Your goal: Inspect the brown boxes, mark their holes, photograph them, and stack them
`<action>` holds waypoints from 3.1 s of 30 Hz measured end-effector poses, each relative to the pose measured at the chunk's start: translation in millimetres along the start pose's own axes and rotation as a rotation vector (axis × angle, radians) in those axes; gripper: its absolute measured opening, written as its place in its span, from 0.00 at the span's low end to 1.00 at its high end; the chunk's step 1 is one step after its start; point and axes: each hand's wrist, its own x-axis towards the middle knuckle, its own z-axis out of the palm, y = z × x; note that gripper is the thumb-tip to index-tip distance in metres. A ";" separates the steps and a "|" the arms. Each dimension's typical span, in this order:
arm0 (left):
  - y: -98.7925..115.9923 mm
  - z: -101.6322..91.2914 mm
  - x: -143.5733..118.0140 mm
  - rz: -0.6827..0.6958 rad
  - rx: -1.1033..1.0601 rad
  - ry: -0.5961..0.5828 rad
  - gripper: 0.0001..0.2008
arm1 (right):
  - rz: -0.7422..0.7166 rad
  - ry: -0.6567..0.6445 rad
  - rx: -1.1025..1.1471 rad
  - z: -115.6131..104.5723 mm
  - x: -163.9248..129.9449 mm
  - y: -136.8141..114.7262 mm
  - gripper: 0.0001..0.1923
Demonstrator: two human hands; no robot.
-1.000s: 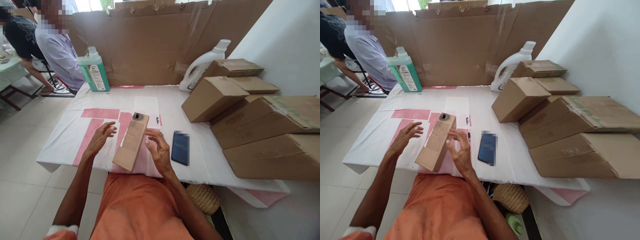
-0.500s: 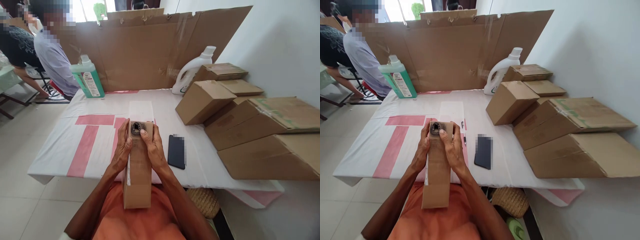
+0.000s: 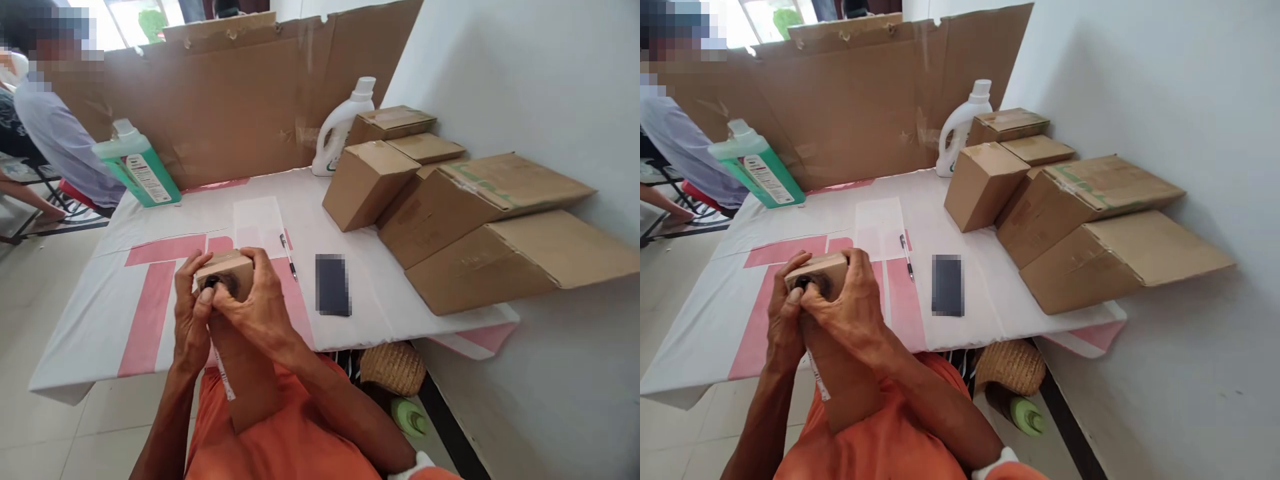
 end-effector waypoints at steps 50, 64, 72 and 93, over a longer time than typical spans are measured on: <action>-19.3 6.7 11.8 -0.009 -0.064 -0.390 0.41 | -0.170 -0.074 0.173 -42.8 -18.6 21.9 0.05; -24.6 1.7 7.1 -0.017 -0.072 -0.355 0.43 | -0.204 0.074 0.134 -55.5 5.7 13.2 0.12; -30.3 -7.7 3.9 -0.040 -0.080 -0.288 0.41 | -0.079 0.155 0.064 -54.3 114.8 45.5 0.10; -29.2 0.6 7.9 -0.040 -0.065 -0.258 0.39 | 0.563 0.074 -1.137 -117.7 0.2 113.5 0.34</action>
